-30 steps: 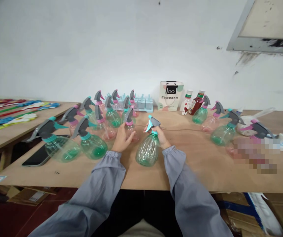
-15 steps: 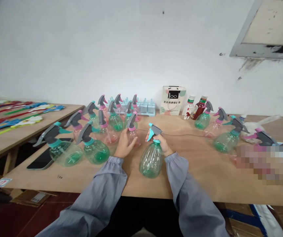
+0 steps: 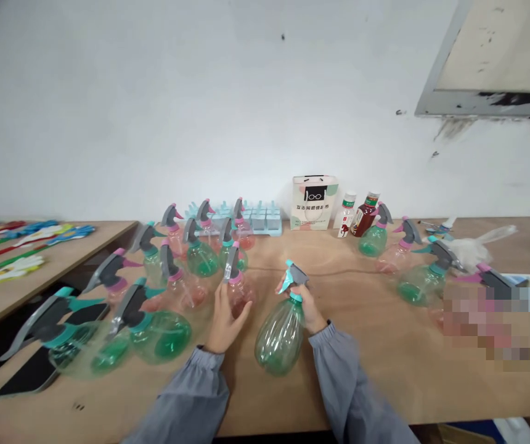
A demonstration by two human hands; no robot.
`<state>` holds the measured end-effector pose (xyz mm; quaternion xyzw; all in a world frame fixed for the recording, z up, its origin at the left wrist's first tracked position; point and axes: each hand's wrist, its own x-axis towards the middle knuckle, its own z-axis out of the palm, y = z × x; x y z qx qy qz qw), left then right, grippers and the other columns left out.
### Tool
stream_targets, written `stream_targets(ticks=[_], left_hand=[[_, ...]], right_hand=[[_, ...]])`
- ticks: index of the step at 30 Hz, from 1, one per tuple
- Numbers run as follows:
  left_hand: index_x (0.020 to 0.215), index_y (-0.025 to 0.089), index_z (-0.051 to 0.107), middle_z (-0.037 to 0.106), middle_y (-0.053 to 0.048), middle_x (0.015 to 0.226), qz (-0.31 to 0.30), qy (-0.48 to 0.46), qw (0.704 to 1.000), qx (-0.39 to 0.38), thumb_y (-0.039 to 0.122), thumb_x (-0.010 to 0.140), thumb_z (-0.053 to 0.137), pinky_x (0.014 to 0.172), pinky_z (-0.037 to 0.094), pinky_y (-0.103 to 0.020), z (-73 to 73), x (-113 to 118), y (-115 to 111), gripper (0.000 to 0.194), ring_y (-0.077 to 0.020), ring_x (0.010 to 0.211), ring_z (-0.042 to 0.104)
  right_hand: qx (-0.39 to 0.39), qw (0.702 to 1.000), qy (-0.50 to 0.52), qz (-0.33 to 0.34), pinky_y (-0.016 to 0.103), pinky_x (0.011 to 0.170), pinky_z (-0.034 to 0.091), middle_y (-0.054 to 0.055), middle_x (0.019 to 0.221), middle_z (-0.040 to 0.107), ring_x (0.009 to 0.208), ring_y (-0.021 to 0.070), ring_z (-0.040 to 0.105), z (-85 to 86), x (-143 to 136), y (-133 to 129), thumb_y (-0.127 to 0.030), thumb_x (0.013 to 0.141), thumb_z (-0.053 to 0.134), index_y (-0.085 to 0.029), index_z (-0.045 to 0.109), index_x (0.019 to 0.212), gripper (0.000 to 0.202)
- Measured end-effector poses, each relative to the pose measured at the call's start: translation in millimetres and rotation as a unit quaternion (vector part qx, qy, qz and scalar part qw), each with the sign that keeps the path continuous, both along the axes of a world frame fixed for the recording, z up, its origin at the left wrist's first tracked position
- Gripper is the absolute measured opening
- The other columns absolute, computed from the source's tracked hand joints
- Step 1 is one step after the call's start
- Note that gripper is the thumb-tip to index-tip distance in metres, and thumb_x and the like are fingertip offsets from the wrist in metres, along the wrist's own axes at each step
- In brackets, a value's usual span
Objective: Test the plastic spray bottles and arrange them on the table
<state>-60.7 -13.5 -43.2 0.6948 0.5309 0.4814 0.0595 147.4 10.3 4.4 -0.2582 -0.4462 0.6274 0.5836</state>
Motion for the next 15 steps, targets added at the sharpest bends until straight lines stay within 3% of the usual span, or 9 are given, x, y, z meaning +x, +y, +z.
stream_targets(ticks=[5,9,12,15], left_hand=[[0.154,0.022,0.006,0.029,-0.019,0.153,-0.021,0.046,0.999,-0.02,0.04,0.092,0.053,0.115,0.033,-0.054,5.8,1,3,0.08,-0.0306,0.144,0.031],[0.154,0.019,0.007,0.034,-0.021,0.152,-0.01,0.136,0.991,-0.007,0.046,0.091,0.053,0.11,0.04,-0.051,9.2,-3,4,0.082,-0.0327,0.141,0.037],[0.154,0.016,0.009,0.041,-0.023,0.147,0.007,0.191,0.981,0.023,0.051,0.09,0.053,0.106,0.044,-0.051,9.2,-8,5,0.085,-0.0352,0.136,0.044],[0.153,0.015,0.009,0.044,-0.025,0.144,0.017,0.203,0.978,0.042,0.054,0.09,0.051,0.103,0.046,-0.051,9.0,-11,7,0.086,-0.0361,0.132,0.048]], right_hand=[[0.004,0.999,-0.002,-0.034,0.04,0.082,0.052,0.005,0.08,0.073,0.084,0.0253,0.069,8.3,9,1,-0.037,0.067,0.062,-0.024,0.065,0.083,0.021],[-0.005,0.986,-0.047,-0.162,0.036,0.076,0.053,0.005,0.087,0.074,0.079,0.0221,0.069,18.3,41,26,-0.038,0.072,0.066,-0.023,0.064,0.087,0.022],[0.026,0.941,-0.126,-0.312,0.031,0.068,0.051,0.002,0.083,0.071,0.07,0.0171,0.065,25.0,82,66,-0.041,0.072,0.068,-0.022,0.062,0.087,0.025],[0.118,0.867,-0.18,-0.448,0.031,0.078,0.05,0.0,0.09,0.067,0.077,0.0137,0.062,28.8,126,107,-0.043,0.075,0.066,-0.021,0.059,0.091,0.028]])
